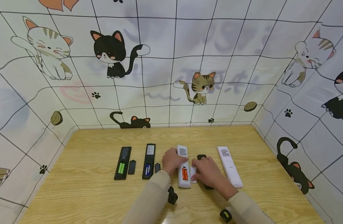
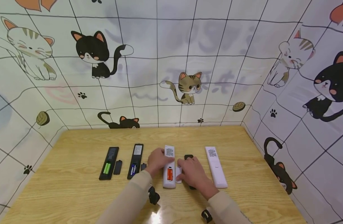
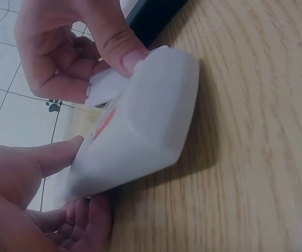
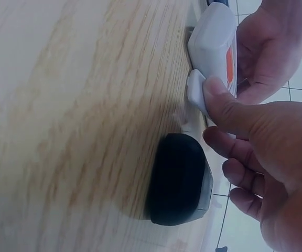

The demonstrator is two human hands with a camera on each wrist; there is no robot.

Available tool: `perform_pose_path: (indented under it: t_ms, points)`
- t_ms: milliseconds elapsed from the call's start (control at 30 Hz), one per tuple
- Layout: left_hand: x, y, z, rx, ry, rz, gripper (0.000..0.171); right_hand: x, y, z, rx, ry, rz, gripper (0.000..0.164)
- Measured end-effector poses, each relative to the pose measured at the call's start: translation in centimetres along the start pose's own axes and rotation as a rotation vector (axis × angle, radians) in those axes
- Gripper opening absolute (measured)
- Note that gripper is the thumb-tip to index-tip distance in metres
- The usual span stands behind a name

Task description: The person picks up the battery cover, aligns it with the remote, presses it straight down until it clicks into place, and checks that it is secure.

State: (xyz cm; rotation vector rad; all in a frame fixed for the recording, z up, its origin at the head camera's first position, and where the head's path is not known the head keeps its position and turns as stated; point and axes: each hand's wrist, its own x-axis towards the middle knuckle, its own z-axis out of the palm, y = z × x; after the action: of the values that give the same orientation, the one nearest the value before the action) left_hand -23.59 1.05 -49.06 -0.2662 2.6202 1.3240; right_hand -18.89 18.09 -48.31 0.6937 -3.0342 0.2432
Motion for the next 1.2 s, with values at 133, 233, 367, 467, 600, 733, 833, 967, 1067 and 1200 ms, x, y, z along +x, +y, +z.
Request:
perform_pose_path:
  t_ms: [133,233,367,467,600,733,833,967,1067,1200]
  points:
    - [0.0,-0.3,-0.2,-0.091,-0.006,-0.021,0.046,-0.2,-0.2,-0.1,0.008,0.023,-0.024,0.037]
    - [-0.1,-0.5,-0.5,-0.136,-0.003,-0.015,0.046,-0.4,-0.2,-0.2,0.011,0.047,-0.042,0.033]
    - [0.2,-0.8,-0.6,-0.186,-0.019,0.015,0.048,-0.5,-0.3,-0.3,0.026,0.074,-0.056,0.029]
    - [0.4,-0.8,-0.9,-0.224,-0.048,0.026,0.050,-0.6,-0.2,-0.7,0.052,0.093,-0.066,0.026]
    - [0.3,-0.8,-1.4,-0.259,-0.081,0.052,0.052,-0.6,0.0,-1.2,0.069,0.136,-0.085,0.025]
    - [0.3,-0.7,-2.0,-0.277,-0.083,0.098,0.053,-0.6,0.2,-1.6,0.072,0.170,-0.080,0.025]
    - [0.0,-0.5,-2.5,-0.296,-0.073,0.121,0.055,-0.7,0.2,-1.8,0.080,0.171,-0.072,0.024]
    - [-0.4,-0.4,-3.1,-0.330,-0.074,0.133,0.056,-0.7,0.2,-2.2,0.083,0.163,-0.074,0.023]
    - [-0.6,-0.5,-3.4,-0.350,-0.085,0.137,0.056,-0.8,0.1,-2.5,0.080,0.155,-0.070,0.023]
    - [-0.9,-1.0,-3.8,-0.356,-0.093,0.138,0.054,-0.7,-0.2,-2.6,0.095,0.134,-0.062,0.021]
